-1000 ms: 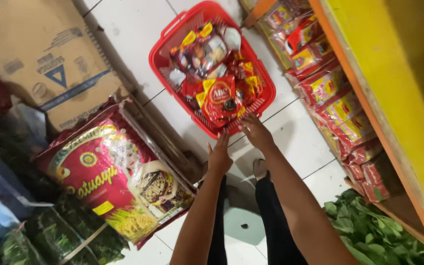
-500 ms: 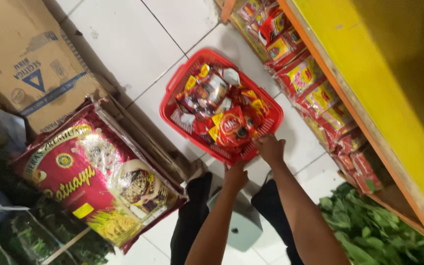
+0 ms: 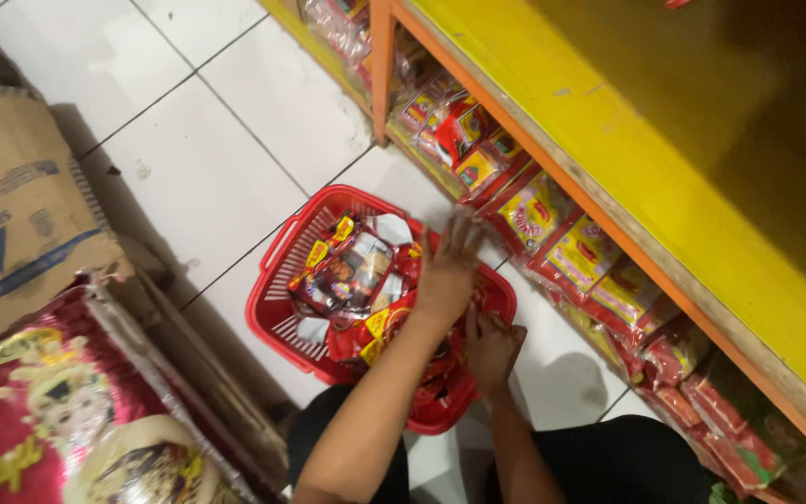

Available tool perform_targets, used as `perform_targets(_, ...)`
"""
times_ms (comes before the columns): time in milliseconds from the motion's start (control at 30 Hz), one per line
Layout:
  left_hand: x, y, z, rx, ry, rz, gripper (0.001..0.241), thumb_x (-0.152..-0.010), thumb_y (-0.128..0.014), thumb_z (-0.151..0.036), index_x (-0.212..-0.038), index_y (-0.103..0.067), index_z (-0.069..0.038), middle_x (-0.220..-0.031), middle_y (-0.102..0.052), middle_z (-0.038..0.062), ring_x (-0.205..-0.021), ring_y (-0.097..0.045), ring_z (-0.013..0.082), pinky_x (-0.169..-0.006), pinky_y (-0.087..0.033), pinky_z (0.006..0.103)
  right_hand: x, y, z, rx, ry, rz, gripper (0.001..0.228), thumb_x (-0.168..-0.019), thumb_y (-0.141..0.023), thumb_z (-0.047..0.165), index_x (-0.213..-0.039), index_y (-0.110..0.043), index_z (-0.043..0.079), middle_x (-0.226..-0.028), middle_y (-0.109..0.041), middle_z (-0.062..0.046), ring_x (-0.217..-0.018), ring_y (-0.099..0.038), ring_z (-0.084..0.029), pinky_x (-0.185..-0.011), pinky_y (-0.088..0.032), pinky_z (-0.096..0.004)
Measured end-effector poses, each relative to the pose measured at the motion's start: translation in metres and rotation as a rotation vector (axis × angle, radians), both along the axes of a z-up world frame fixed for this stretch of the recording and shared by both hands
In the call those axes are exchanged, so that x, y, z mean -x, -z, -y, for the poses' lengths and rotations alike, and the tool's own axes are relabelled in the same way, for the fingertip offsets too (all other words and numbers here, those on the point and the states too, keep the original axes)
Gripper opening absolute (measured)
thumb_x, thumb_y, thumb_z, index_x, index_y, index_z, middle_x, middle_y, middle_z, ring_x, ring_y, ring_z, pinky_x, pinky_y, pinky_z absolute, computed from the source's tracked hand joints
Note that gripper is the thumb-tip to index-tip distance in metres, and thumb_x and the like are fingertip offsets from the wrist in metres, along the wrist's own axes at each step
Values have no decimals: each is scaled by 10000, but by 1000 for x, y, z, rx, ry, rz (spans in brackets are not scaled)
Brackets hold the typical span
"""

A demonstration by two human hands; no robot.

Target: The person picks up condiment packets from a red basket and places them onto grocery store shelves by hand, arranging them into rows.

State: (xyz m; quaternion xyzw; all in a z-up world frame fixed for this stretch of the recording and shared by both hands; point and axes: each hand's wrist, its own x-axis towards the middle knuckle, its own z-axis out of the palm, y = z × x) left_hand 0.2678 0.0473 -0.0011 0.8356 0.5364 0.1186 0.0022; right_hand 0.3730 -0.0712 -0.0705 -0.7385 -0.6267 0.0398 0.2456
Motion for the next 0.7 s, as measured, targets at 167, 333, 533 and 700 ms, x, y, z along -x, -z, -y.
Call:
perform_targets(167,0,-15,11,97,-40,-219,859,-883,-637,-389,-1620,-266,-148,-1683,-234,122,-1562,-105,323,-1189,-20,671,0,-5,-13,-13,47,35,429,-1001,-601,349,-1357,-597,109,-823,-737,-80,-690,-661,-247,-772,-371,-440)
perform_targets(333,1,-7,39,299,-61,-356,940,-912,-588,-580,-1619,-201,-97,-1707,-133,130,-1575,0,342,-1154,85,711,1,-14,-3,-6,26,-184,654,-1004,-588,324,-1582,-358,125,-741,-707,-37,-701,-670,-216,-820,-377,-420)
perform_targets(533,7,74,64,94,-128,-192,727,-1013,-521,-488,-1629,-255,-209,-1732,-114,47,-1604,-32,283,-1195,44,735,-2,-17,5,-232,-22,-238,731,-937,-654,111,-1607,-362,97,-1355,-589,-199,-1173,-571,-318,-978,-386,-496)
perform_targets(700,37,101,90,338,-208,-60,684,-982,-573,-487,-1586,-265,-398,-1724,12,-39,-1599,-13,284,-1089,-77,846,-4,-5,17,-302,45,-184,855,-848,-712,42,-1591,-288,58,-1570,-328,-271,-1453,-296,-446,-1171,-292,-595)
